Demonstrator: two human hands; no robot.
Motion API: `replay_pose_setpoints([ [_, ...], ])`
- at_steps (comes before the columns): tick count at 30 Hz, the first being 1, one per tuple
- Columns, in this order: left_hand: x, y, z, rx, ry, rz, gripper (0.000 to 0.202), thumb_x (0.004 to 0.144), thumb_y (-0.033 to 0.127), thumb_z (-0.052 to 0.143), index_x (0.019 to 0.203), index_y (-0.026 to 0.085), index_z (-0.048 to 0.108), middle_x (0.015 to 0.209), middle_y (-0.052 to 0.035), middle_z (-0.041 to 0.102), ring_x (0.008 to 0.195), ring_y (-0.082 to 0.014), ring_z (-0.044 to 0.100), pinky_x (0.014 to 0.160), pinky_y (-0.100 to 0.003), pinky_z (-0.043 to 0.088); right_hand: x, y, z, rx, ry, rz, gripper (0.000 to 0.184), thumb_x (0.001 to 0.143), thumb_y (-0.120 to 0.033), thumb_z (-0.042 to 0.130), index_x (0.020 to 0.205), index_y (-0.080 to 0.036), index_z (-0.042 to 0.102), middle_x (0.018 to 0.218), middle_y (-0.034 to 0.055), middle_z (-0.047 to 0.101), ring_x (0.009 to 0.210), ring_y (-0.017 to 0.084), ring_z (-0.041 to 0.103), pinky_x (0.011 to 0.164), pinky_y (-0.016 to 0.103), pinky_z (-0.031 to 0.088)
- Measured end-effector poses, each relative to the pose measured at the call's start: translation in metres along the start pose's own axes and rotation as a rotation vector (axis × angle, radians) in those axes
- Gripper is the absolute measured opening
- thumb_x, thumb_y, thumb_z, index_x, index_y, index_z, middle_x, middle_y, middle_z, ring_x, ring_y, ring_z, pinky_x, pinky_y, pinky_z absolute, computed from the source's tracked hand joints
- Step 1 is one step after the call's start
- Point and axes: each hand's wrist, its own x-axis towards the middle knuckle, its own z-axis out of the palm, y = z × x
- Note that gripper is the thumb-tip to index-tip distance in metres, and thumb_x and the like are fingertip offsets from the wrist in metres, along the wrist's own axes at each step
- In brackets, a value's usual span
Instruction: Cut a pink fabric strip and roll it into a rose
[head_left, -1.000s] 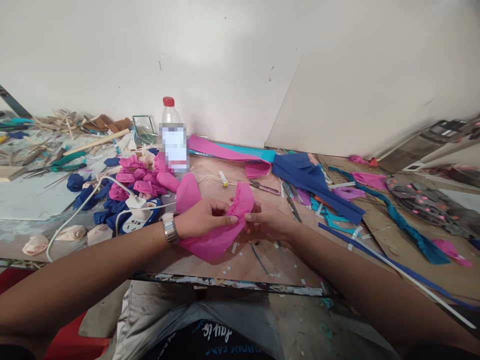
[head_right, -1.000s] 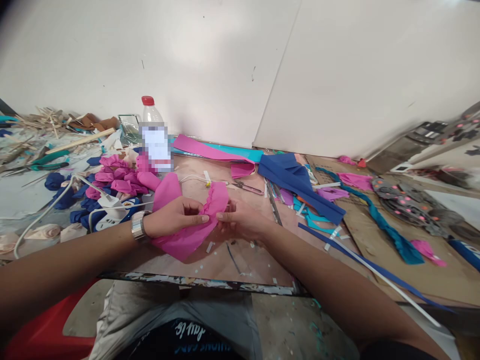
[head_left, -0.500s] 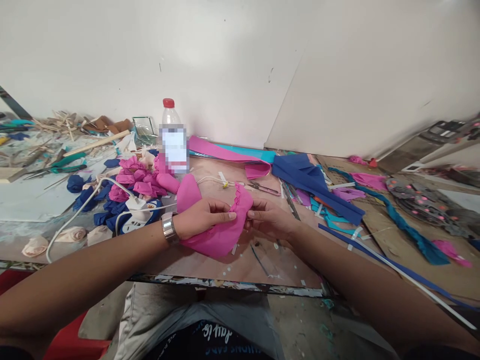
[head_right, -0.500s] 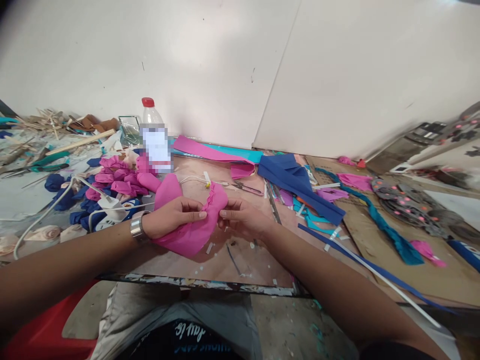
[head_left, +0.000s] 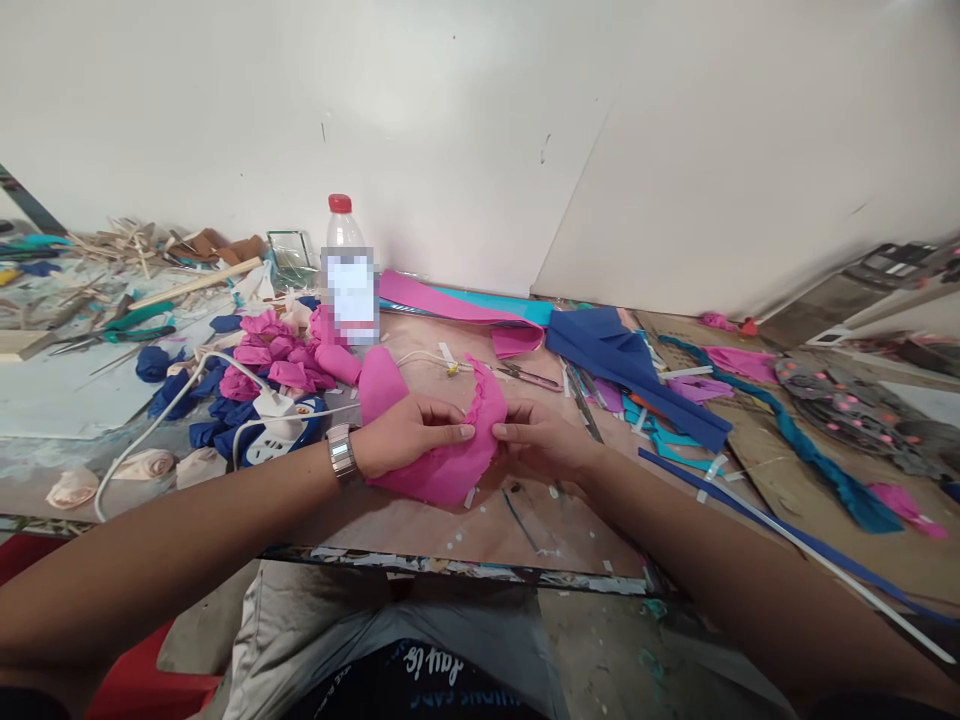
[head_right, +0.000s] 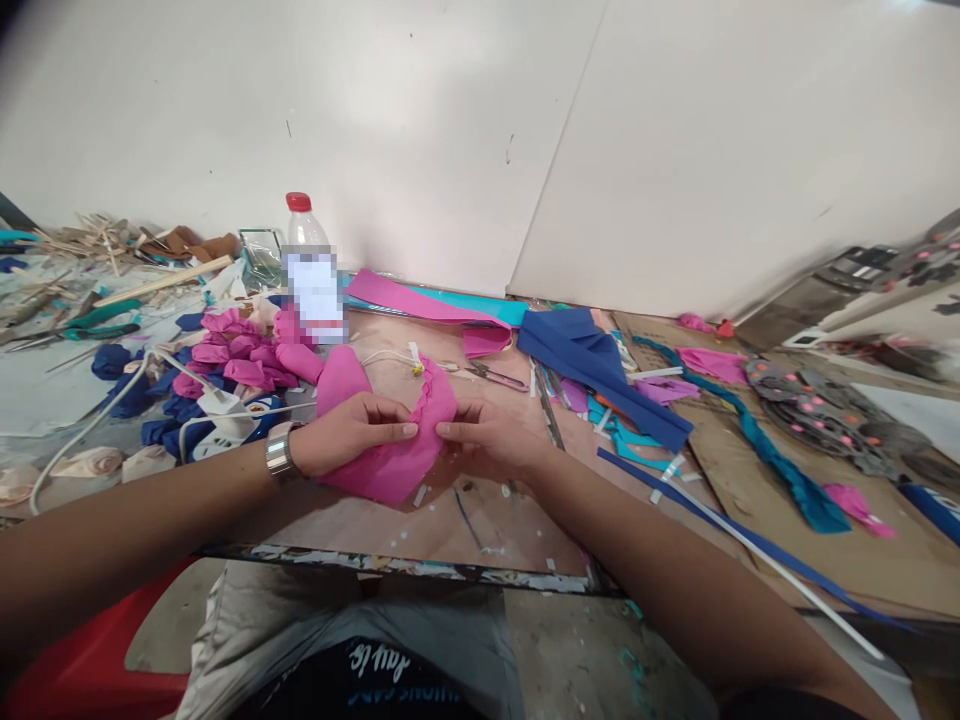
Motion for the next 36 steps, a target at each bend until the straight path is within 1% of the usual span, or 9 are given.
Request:
replay_pose_setpoints([
  [4, 0.0, 0.001, 0.0, -0.003, 0.021, 0.01, 0.046, 0.082, 0.058, 0.077, 0.08, 0.012, 0.071, 0.074, 0.0008, 0.06, 0.068, -0.0108, 0.045, 0.066, -0.025, 0.036, 0.0, -0.002, -0.001, -0.019, 0.045, -0.038, 0.033, 0.073, -0.034, 0.095, 0.097, -0.017, 0.079, 0.085, 0.0024, 0.078, 0.073, 0.014, 0.07, 0.073, 0.027, 0.059],
  [11, 0.0, 0.001, -0.001, 0.055, 0.01, 0.029, 0.046, 0.083, 0.058, 0.075, 0.075, 0.013, 0.068, 0.072, 0.0012, 0.057, 0.068, -0.0113, 0.044, 0.063, -0.026, 0.033, 0.002, -0.01, 0.001, 0.048, 0.131, -0.138, 0.025, 0.076, -0.03, 0.092, 0.093, -0.019, 0.078, 0.081, 0.0, 0.076, 0.067, 0.012, 0.066, 0.067, 0.024, 0.055],
  [15, 0.002, -0.001, -0.003, 0.111, 0.019, 0.055, 0.048, 0.085, 0.057, 0.072, 0.068, 0.014, 0.062, 0.066, 0.0034, 0.049, 0.064, -0.0101, 0.038, 0.061, -0.025, 0.03, 0.0, -0.008, 0.005, 0.048, 0.033, -0.045, 0.036, 0.074, -0.036, 0.094, 0.1, -0.018, 0.078, 0.09, 0.0041, 0.08, 0.074, 0.015, 0.071, 0.073, 0.029, 0.059],
  [19, 0.003, -0.003, -0.005, 0.18, 0.017, 0.07, 0.046, 0.088, 0.057, 0.069, 0.074, 0.013, 0.065, 0.07, 0.0022, 0.053, 0.066, -0.0109, 0.041, 0.062, -0.026, 0.031, -0.001, -0.003, 0.003, -0.014, -0.022, 0.033, 0.039, 0.072, -0.034, 0.096, 0.103, -0.017, 0.079, 0.094, 0.0061, 0.081, 0.081, 0.019, 0.075, 0.081, 0.034, 0.061],
  [24, 0.002, -0.007, -0.007, 0.338, -0.016, 0.058, 0.044, 0.092, 0.054, 0.064, 0.071, 0.015, 0.059, 0.066, 0.0046, 0.043, 0.062, -0.0103, 0.034, 0.058, -0.027, 0.024, 0.001, -0.008, -0.003, -0.05, 0.103, -0.05, 0.033, 0.072, -0.032, 0.095, 0.093, -0.016, 0.075, 0.078, -0.0002, 0.075, 0.065, 0.011, 0.066, 0.066, 0.024, 0.056],
  [28, 0.001, -0.009, -0.008, 0.548, 0.097, 0.123, 0.04, 0.094, 0.043, 0.06, 0.066, 0.018, 0.046, 0.062, 0.0058, 0.036, 0.061, -0.0106, 0.033, 0.06, -0.028, 0.023, 0.006, -0.009, -0.005, -0.049, 0.217, -0.028, 0.037, 0.076, -0.041, 0.088, 0.094, -0.021, 0.063, 0.074, -0.0026, 0.067, 0.059, 0.012, 0.062, 0.052, 0.023, 0.046],
  [30, -0.001, -0.008, -0.007, 0.692, 0.144, 0.144, 0.035, 0.095, 0.037, 0.058, 0.067, 0.019, 0.047, 0.062, 0.005, 0.04, 0.061, -0.0114, 0.037, 0.06, -0.029, 0.023, 0.009, -0.008, -0.008, -0.098, 0.374, -0.138, 0.039, 0.08, -0.047, 0.083, 0.091, -0.024, 0.053, 0.07, -0.0053, 0.06, 0.057, 0.012, 0.057, 0.048, 0.022, 0.038],
  [33, -0.004, -0.005, -0.005, 0.921, 0.155, 0.139, 0.025, 0.094, 0.031, 0.056, 0.072, 0.019, 0.055, 0.063, 0.0017, 0.051, 0.06, -0.0138, 0.043, 0.061, -0.031, 0.021, 0.009, -0.009, -0.011, -0.379, 0.588, -0.488, 0.037, 0.085, -0.045, 0.078, 0.088, -0.025, 0.047, 0.077, -0.0055, 0.054, 0.064, 0.012, 0.051, 0.057, 0.024, 0.039],
  [36, -0.006, -0.004, -0.004, 1.109, 0.101, 0.145, 0.018, 0.093, 0.026, 0.056, 0.077, 0.019, 0.063, 0.068, -0.0034, 0.063, 0.062, -0.0171, 0.049, 0.061, -0.033, 0.019, 0.002, -0.015, -0.008, -0.894, 0.575, -0.801, 0.019, 0.093, -0.038, 0.069, 0.094, -0.024, 0.056, 0.098, 0.0026, 0.061, 0.087, 0.018, 0.057, 0.079, 0.033, 0.048],
])
